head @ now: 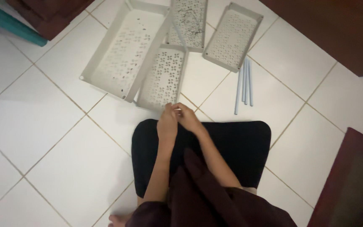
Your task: The person sits on a tiled floor and assembles a shelving unit by inserting cylindrical rods into the corner holes of perforated metal trays. They handle multiple trays and rods, arranging them on the floor and connecting them to form a structure.
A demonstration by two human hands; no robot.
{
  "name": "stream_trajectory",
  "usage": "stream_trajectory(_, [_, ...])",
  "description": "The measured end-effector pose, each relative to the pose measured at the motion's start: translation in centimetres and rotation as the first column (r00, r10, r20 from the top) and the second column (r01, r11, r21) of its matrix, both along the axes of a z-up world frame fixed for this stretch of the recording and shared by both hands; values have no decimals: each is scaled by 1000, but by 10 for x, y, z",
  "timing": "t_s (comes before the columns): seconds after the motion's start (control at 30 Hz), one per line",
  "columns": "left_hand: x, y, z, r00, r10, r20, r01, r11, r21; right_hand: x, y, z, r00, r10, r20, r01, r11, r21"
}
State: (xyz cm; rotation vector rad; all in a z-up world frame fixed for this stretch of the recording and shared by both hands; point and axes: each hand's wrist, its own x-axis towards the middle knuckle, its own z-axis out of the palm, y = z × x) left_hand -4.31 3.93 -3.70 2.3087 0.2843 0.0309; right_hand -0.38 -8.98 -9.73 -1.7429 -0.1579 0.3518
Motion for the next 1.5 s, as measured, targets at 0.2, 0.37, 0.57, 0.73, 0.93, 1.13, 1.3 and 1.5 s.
stream_trajectory(0.2, [-15, 28, 18, 960, -278, 38, 278, 961, -4, 56, -1, 78, 840, 57, 540, 109, 957, -270])
stream_trajectory(0.37, [-21, 39, 29, 948, -305, 88, 310, 950, -46, 106, 43, 146, 669, 238, 705, 131, 895, -426])
stream_trajectory(0.57, [-20, 53, 24, 952, -247, 181, 256, 966, -24, 118, 65, 153, 541, 351, 765, 256, 797, -547])
stream_trajectory(0.73, [-20, 58, 5, 951, -190, 243, 189, 982, 27, 124, 47, 149, 512, 209, 833, 396, 803, -445])
stream_trajectory(0.93, [9, 71, -24, 924, -77, 374, 8, 983, 183, 108, 10, 167, 618, 32, 786, 522, 731, -440])
stream_trajectory(1.13, [52, 101, -29, 912, 143, 385, -284, 897, 339, 86, -8, 189, 696, 147, 703, 442, 684, -581])
stream_trajectory(1.3, [59, 101, -9, 773, 176, 609, -490, 776, 398, 70, -1, 188, 598, 133, 790, 474, 736, -483])
stream_trajectory(1.5, [60, 37, -35, 860, 159, 486, -69, 978, -198, 35, 8, 181, 564, -18, 826, 560, 743, -367])
